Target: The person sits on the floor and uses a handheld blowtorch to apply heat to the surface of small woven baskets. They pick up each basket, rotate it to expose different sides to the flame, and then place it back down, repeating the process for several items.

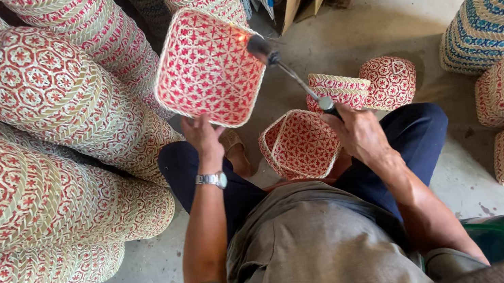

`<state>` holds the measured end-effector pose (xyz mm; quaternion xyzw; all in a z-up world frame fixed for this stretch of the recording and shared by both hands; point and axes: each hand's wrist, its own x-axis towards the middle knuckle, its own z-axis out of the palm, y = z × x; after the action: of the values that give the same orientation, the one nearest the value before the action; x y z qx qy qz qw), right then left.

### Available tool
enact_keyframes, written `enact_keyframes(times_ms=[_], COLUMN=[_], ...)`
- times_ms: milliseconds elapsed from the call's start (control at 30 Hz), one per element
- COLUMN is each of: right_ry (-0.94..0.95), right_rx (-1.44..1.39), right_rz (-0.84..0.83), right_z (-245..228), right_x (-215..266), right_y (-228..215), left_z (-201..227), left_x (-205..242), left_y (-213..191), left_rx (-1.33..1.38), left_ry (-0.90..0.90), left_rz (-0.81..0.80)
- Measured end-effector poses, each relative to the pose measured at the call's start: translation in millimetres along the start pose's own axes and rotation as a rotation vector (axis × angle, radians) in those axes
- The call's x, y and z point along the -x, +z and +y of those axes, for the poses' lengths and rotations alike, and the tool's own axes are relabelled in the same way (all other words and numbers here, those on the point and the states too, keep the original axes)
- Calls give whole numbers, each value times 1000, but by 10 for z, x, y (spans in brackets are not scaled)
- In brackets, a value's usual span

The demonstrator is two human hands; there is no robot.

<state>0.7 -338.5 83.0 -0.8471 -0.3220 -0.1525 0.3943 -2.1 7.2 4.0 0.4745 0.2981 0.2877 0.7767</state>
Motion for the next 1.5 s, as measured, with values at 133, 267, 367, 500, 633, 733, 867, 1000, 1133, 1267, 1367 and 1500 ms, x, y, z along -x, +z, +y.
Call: enact_keyframes(times_ms=[133, 267, 367, 500, 633, 733, 867, 1000, 1133, 1267, 1367, 1500], right_ry=[-48, 48, 27, 19, -71, 26, -49, -63, -94, 47, 141, 88], right_rx=[66, 21, -18, 36, 82, 98, 130, 37, -136, 12, 121, 71], right_rz=[31, -16, -2, -78, -91, 4, -21, -203, -184, -73, 5, -42], right_z=[8, 6, -21, -44, 27, 107, 175, 127, 53, 102, 138, 61], right_x=[50, -63, -278, -448, -387, -283, -182, -221, -306, -295, -202, -160], right_y=[-106, -30, 102, 287, 331, 352, 353, 416, 496, 363, 275, 300], left_z=[208, 228, 181, 52, -12, 5, 78, 111, 32, 9, -1, -122], left_x=[-135, -176, -148, -113, -126, -125, -103, -107, -111, -135, -154, -122], left_y=[-166, -250, -244, -172, -100, -79, -48, 20, 42, -21, -25, 84], left_rx=[-115, -345, -472, -462, -463, -498, -513, -518, -508, -512, -375, -403], left_ry=[196, 308, 351, 255, 177, 164, 218, 284, 262, 235, 171, 183], left_rz=[-101, -115, -142, -198, -207, -209, -224, -279, -321, -328, -347, -352])
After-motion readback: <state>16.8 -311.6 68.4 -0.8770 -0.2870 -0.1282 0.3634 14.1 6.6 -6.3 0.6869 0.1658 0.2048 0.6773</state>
